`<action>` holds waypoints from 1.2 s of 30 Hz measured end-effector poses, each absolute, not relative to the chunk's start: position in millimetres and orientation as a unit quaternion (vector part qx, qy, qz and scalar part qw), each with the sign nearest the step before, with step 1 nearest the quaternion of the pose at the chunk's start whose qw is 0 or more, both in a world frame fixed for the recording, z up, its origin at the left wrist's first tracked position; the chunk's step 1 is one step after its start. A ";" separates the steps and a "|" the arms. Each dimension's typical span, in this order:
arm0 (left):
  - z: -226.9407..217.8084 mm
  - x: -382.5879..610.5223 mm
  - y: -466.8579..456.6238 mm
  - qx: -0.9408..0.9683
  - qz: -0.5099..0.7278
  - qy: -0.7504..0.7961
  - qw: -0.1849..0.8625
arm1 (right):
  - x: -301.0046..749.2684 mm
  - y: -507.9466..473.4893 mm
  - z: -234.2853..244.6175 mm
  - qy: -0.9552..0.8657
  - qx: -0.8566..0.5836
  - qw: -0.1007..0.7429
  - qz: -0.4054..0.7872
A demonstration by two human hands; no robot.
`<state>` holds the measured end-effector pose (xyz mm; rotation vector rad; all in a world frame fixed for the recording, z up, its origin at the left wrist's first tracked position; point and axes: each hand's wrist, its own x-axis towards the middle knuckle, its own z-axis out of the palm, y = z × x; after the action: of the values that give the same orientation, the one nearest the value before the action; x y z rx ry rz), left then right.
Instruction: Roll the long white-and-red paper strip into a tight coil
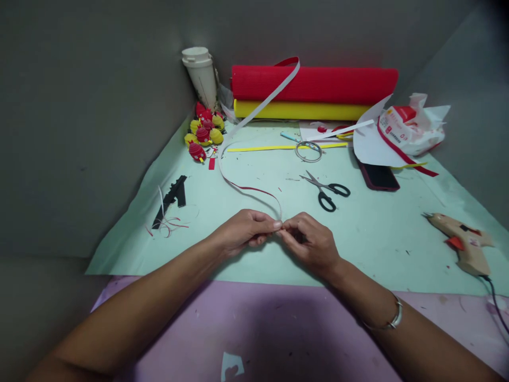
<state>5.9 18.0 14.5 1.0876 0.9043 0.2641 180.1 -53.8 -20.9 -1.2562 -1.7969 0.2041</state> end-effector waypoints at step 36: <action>13.1 3.2 22.2 0.493 0.092 0.400 0.767 | 183.7 -52.6 -18.3 -0.747 -0.479 0.437 0.147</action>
<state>3.2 22.2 13.1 1.0714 0.8679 0.2008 183.7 -52.6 -18.3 -1.1917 -1.8583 0.3666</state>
